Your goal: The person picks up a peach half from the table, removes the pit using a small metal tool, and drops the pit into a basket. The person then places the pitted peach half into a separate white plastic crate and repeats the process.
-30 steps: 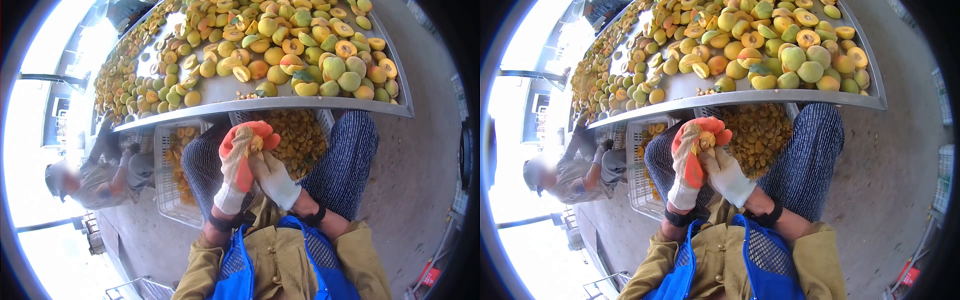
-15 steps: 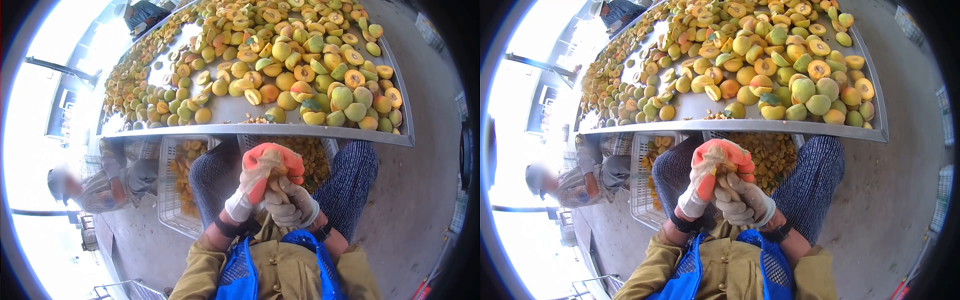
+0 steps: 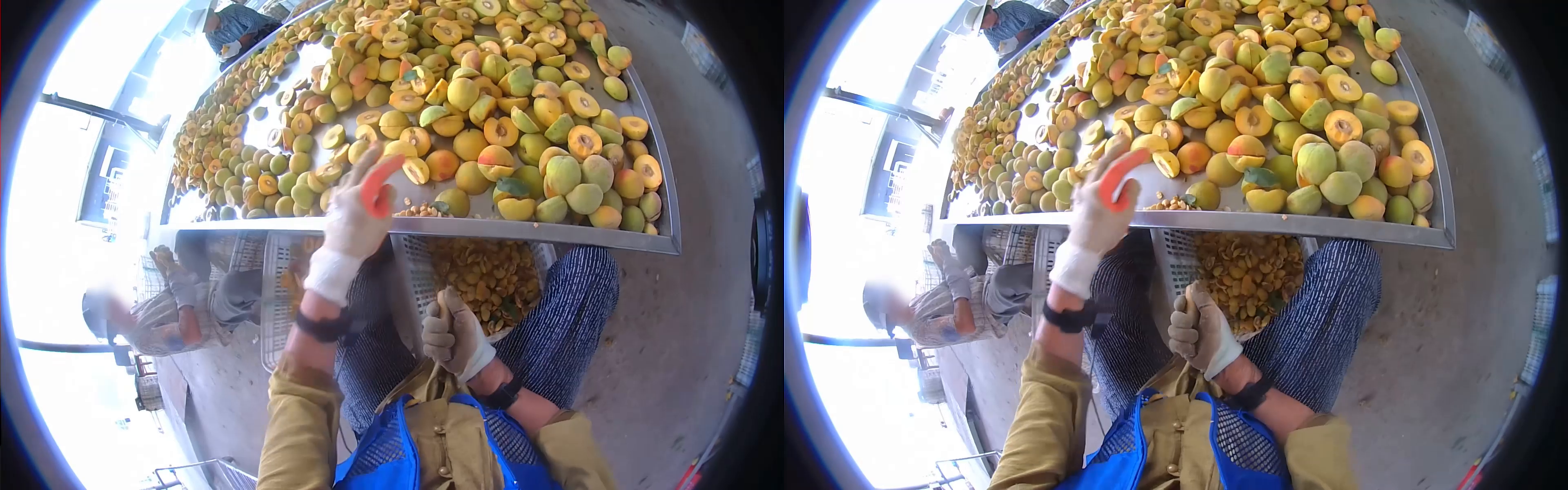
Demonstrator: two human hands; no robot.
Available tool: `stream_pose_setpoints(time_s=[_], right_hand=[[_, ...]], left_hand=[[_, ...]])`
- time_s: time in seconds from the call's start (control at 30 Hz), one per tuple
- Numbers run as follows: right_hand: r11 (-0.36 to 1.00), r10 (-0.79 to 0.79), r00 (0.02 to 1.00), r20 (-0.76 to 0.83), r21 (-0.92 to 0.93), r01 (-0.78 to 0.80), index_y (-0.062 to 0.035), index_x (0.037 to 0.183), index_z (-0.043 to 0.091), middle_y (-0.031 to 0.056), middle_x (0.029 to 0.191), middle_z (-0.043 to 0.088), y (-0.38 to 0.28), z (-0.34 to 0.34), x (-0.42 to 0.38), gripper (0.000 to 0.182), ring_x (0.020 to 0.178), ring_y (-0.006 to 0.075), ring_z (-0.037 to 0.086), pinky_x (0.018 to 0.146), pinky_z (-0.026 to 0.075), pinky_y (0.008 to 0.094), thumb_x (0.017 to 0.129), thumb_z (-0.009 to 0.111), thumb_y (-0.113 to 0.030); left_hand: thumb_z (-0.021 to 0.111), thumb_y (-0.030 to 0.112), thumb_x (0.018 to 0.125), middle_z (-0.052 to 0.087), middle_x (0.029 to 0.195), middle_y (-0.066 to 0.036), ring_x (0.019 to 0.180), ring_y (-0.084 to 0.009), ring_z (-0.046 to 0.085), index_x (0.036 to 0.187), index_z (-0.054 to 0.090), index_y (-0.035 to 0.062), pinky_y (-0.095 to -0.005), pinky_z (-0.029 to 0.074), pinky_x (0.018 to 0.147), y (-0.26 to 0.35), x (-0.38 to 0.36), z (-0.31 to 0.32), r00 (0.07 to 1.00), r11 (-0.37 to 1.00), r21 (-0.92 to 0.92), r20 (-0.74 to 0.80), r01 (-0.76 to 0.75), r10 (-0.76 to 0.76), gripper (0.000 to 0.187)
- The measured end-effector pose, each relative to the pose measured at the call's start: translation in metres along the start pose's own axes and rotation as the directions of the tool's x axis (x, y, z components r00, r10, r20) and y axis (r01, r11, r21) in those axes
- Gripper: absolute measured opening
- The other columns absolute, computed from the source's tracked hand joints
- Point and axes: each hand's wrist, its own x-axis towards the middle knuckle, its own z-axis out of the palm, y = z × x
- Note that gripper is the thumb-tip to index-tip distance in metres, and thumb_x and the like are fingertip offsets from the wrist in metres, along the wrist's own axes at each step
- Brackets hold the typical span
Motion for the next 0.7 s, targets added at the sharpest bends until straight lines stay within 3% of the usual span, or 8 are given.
stream_pose_setpoints(time_s=[0.03, 0.17, 0.27, 0.3, 0.37, 0.43, 0.57, 0.7], right_hand=[[1.000, -0.016, 0.998, 0.066, 0.009, 0.016, -0.0164, 0.095, 0.052, -0.0055, 0.065, 0.044, -0.002, -0.013, 0.005, 0.043, 0.046, 0.0070, 0.037, 0.039, 0.030, 0.0230, 0.104, 0.052, -0.059], [0.965, -0.167, 0.976, -0.140, -0.225, 0.133, -0.0155, 0.096, 0.051, -0.0042, 0.065, 0.045, -0.004, 0.004, -0.009, 0.049, 0.046, 0.0079, 0.038, 0.043, 0.032, 0.0242, 0.102, 0.051, -0.064], [0.832, -0.341, 0.939, -0.046, -0.479, 0.279, -0.0157, 0.095, 0.051, -0.0047, 0.064, 0.044, 0.004, 0.014, -0.014, 0.050, 0.046, 0.0086, 0.037, 0.043, 0.032, 0.0245, 0.102, 0.051, -0.065], [0.825, -0.371, 0.927, -0.060, -0.480, 0.299, -0.0155, 0.095, 0.052, -0.0049, 0.063, 0.045, 0.002, 0.025, -0.020, 0.045, 0.046, 0.0075, 0.039, 0.042, 0.033, 0.0243, 0.104, 0.052, -0.060], [0.714, -0.503, 0.864, -0.042, -0.584, 0.387, -0.0150, 0.095, 0.052, -0.0049, 0.063, 0.047, -0.006, 0.027, -0.022, 0.041, 0.047, 0.0062, 0.040, 0.043, 0.033, 0.0237, 0.106, 0.052, -0.054], [0.655, -0.589, 0.808, -0.022, -0.599, 0.461, -0.0138, 0.098, 0.054, -0.0047, 0.067, 0.052, -0.007, 0.032, -0.027, 0.029, 0.049, 0.0035, 0.043, 0.043, 0.034, 0.0216, 0.108, 0.053, -0.041], [0.459, -0.750, 0.651, 0.115, -0.619, 0.638, -0.0128, 0.104, 0.057, -0.0048, 0.075, 0.056, -0.003, 0.041, -0.009, 0.016, 0.054, 0.0037, 0.049, 0.046, 0.039, 0.0207, 0.105, 0.061, -0.028], [0.579, -0.705, 0.706, 0.066, -0.522, 0.627, -0.0113, 0.113, 0.060, -0.0034, 0.083, 0.059, 0.002, 0.036, -0.007, 0.015, 0.064, 0.0044, 0.054, 0.055, 0.045, 0.0206, 0.102, 0.065, -0.020]], left_hand=[[0.066, 0.006, 0.087, 0.061, 0.142, -0.009, 0.120, -0.0344, 0.064, 0.132, 0.068, 0.0183, -0.0394, 0.052, 0.101, 0.003, 0.010, 0.025, 0.998, 1.000, 0.012, 0.055, -0.003, 0.002, 0.046], [0.068, 0.010, 0.087, 0.061, 0.139, -0.007, 0.119, -0.0365, 0.063, 0.120, 0.069, 0.0189, -0.0441, 0.052, 0.099, -0.002, 0.030, 0.064, 0.970, 0.996, -0.089, 0.240, -0.009, 0.030, 0.035], [0.070, 0.010, 0.086, 0.067, 0.123, -0.008, 0.107, -0.0330, 0.067, 0.110, 0.067, 0.0123, -0.0413, 0.054, 0.091, -0.005, 0.032, 0.058, 0.947, 0.997, -0.048, 0.319, 0.066, -0.048, 0.024], [0.071, 0.010, 0.086, 0.069, 0.118, -0.009, 0.104, -0.0319, 0.068, 0.107, 0.067, 0.0101, -0.0404, 0.055, 0.088, -0.005, 0.033, 0.052, 0.940, 0.996, -0.031, 0.333, 0.087, -0.072, 0.021], [0.072, 0.008, 0.087, 0.071, 0.108, -0.009, 0.093, -0.0238, 0.070, 0.105, 0.067, 0.0066, -0.0356, 0.055, 0.081, -0.003, 0.019, 0.035, 0.978, 0.947, -0.278, 0.174, 0.159, -0.113, 0.018], [0.073, 0.007, 0.091, 0.072, 0.096, -0.006, 0.081, -0.0115, 0.067, 0.104, 0.069, 0.0009, -0.0284, 0.055, 0.074, 0.010, -0.008, 0.023, 0.961, 0.808, -0.520, 0.151, 0.276, -0.231, 0.015], [0.070, 0.010, 0.095, 0.074, 0.100, -0.006, 0.091, -0.0129, 0.067, 0.105, 0.069, 0.0012, -0.0283, 0.053, 0.085, 0.073, -0.073, 0.021, 0.885, 0.417, -0.796, 0.302, 0.439, -0.355, 0.013], [0.065, 0.009, 0.100, 0.073, 0.110, -0.007, 0.101, -0.0122, 0.065, 0.117, 0.068, 0.0003, -0.0265, 0.051, 0.092, 0.107, -0.108, 0.031, 0.838, 0.140, -0.923, 0.251, 0.358, -0.484, 0.019]])
